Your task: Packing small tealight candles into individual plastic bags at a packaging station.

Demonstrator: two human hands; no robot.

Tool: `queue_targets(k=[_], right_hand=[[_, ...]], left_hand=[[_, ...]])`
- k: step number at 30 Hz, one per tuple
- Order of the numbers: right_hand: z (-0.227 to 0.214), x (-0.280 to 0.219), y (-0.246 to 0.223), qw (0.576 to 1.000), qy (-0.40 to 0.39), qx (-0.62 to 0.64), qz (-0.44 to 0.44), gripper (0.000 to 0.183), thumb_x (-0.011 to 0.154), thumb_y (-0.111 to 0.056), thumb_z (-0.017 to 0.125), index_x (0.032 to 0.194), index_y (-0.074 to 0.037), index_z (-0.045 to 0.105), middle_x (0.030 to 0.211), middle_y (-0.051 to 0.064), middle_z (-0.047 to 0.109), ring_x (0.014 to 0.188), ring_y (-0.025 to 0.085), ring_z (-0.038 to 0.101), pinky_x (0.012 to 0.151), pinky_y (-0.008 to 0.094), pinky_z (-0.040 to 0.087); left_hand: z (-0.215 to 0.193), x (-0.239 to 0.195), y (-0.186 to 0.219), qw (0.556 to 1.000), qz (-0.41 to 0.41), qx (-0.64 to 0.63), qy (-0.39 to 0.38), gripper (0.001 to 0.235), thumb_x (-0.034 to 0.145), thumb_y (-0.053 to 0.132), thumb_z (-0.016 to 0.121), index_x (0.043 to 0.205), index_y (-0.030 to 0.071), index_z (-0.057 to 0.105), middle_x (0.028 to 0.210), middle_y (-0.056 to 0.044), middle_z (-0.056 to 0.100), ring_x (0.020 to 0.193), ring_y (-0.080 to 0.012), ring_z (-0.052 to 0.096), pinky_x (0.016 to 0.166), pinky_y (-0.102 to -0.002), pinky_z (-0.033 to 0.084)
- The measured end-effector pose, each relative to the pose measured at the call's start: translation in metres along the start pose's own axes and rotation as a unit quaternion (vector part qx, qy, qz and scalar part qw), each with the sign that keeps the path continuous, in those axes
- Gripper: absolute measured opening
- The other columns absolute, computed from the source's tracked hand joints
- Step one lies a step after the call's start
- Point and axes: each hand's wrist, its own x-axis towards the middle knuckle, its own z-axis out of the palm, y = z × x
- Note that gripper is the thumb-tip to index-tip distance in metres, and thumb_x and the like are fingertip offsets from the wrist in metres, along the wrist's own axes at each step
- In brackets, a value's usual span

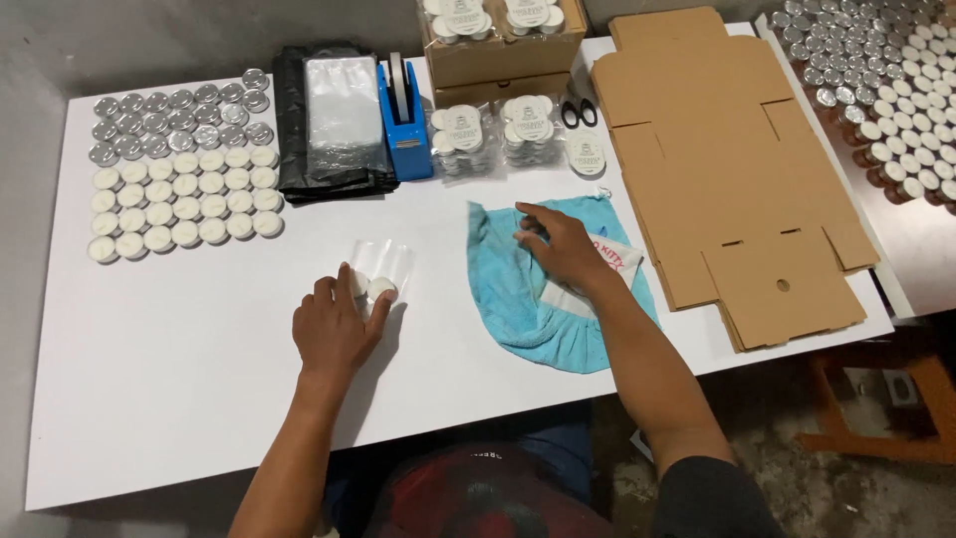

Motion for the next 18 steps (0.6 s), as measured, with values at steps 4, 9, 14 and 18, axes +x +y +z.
queue_targets(k=[4, 9, 14, 18], right_hand=[[-0.018, 0.017, 0.028, 0.998, 0.054, -0.016, -0.025, 0.025, 0.099, -0.018, 0.074, 0.124, -0.014, 0.076, 0.107, 0.012, 0.076, 0.098, 0.030, 0.074, 0.086, 0.040, 0.059], [-0.054, 0.034, 0.025, 0.981, 0.145, 0.015, 0.130, 0.020, 0.096, -0.010, 0.068, 0.113, -0.009, 0.078, 0.092, 0.016, 0.075, 0.065, 0.020, 0.074, 0.053, 0.028, 0.062], [-0.071, 0.059, 0.031, 0.959, 0.210, -0.039, 0.187, 0.024, 0.093, -0.016, 0.067, 0.114, -0.009, 0.075, 0.092, 0.009, 0.073, 0.060, 0.018, 0.074, 0.050, 0.029, 0.063], [-0.069, 0.076, 0.037, 0.940, 0.196, -0.139, 0.243, 0.042, 0.094, -0.043, 0.071, 0.122, -0.012, 0.072, 0.104, 0.005, 0.067, 0.073, 0.021, 0.073, 0.071, 0.048, 0.058]], left_hand=[[-0.010, -0.006, 0.012, 0.998, -0.017, -0.058, -0.015, 0.090, 0.097, 0.077, 0.033, 0.149, 0.007, 0.055, 0.128, -0.021, 0.067, 0.099, -0.0340, 0.076, 0.074, -0.041, 0.061], [-0.032, -0.008, 0.018, 0.988, -0.027, -0.146, -0.033, 0.080, 0.101, 0.065, 0.042, 0.149, 0.002, 0.053, 0.116, -0.027, 0.070, 0.095, -0.0406, 0.076, 0.070, -0.047, 0.064], [-0.028, 0.005, 0.010, 0.978, -0.011, -0.208, -0.028, 0.063, 0.106, 0.044, 0.043, 0.148, -0.003, 0.052, 0.099, -0.026, 0.074, 0.092, -0.0410, 0.076, 0.074, -0.052, 0.062], [-0.029, 0.038, -0.009, 0.979, -0.002, -0.200, -0.029, 0.050, 0.107, 0.030, 0.041, 0.148, 0.006, 0.054, 0.103, -0.018, 0.074, 0.098, -0.0345, 0.074, 0.083, -0.053, 0.060]])
